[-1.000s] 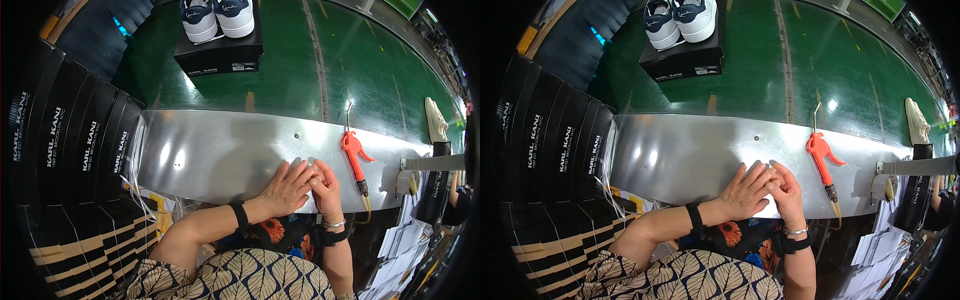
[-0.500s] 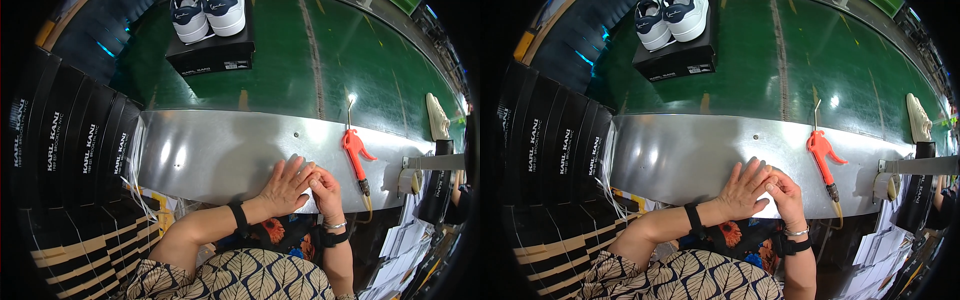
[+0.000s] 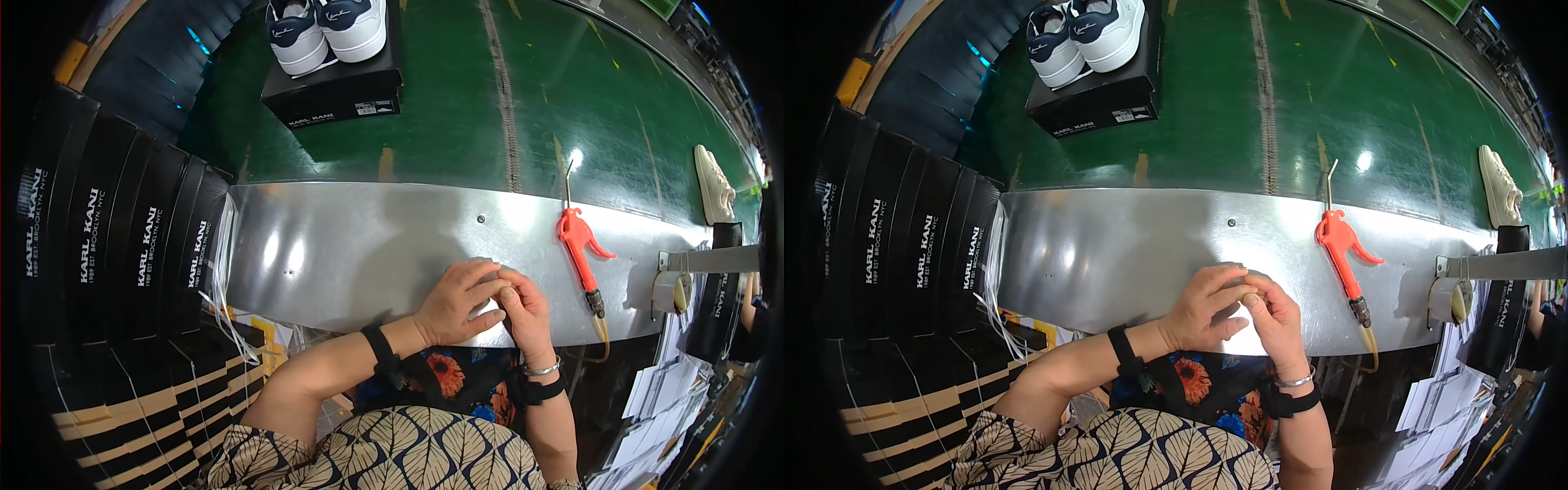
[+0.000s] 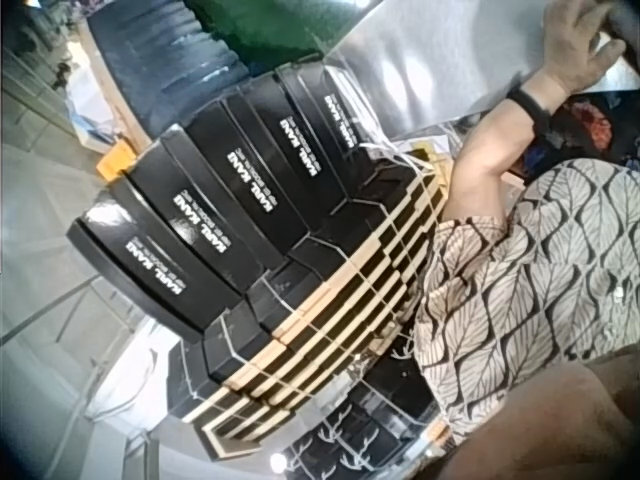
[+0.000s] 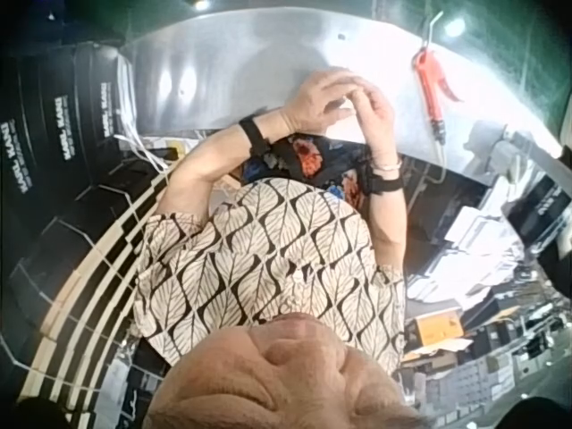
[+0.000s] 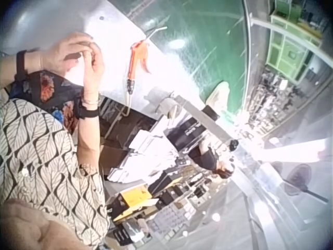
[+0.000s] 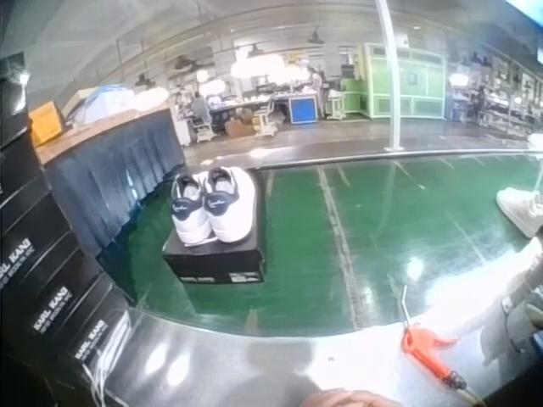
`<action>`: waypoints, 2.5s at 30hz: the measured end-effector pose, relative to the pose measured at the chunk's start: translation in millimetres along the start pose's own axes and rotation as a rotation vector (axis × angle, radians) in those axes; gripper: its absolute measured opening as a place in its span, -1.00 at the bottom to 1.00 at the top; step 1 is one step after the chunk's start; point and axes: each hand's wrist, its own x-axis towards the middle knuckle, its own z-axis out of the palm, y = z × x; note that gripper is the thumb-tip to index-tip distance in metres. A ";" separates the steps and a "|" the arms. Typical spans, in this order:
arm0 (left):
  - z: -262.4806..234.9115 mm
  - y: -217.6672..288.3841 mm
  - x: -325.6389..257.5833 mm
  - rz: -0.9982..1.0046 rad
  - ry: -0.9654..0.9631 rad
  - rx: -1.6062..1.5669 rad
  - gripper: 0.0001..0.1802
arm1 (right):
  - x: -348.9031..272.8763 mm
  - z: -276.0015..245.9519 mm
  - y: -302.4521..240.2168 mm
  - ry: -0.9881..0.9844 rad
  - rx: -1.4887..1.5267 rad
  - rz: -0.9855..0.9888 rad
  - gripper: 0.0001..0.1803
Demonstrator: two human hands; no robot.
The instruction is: Inspecting shoes and scanning barcodes on shoeboxes at a finishing station in a manufacturing facility.
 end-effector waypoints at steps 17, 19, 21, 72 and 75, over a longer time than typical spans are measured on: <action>-0.7 -0.2 -0.7 -0.110 0.034 -0.098 -0.81 | -5.0 15.8 -6.1 0.084 -0.495 -0.208 -0.78; -0.8 -1.4 -1.8 -0.098 0.039 -0.100 -0.81 | -5.3 17.5 -8.4 0.074 -0.525 -0.193 -0.79; -1.1 -2.3 -2.5 -0.081 0.028 -0.105 -0.81 | -5.1 18.5 -8.8 0.075 -0.534 -0.180 -0.80; -5.9 -2.5 -1.4 -0.093 -0.035 -0.131 -0.75 | -1.5 9.9 -2.5 0.035 -0.011 -0.066 -0.84; -5.9 -2.4 -0.6 -0.104 -0.026 -0.149 -0.76 | -0.9 10.7 -0.2 0.031 0.010 -0.087 -0.86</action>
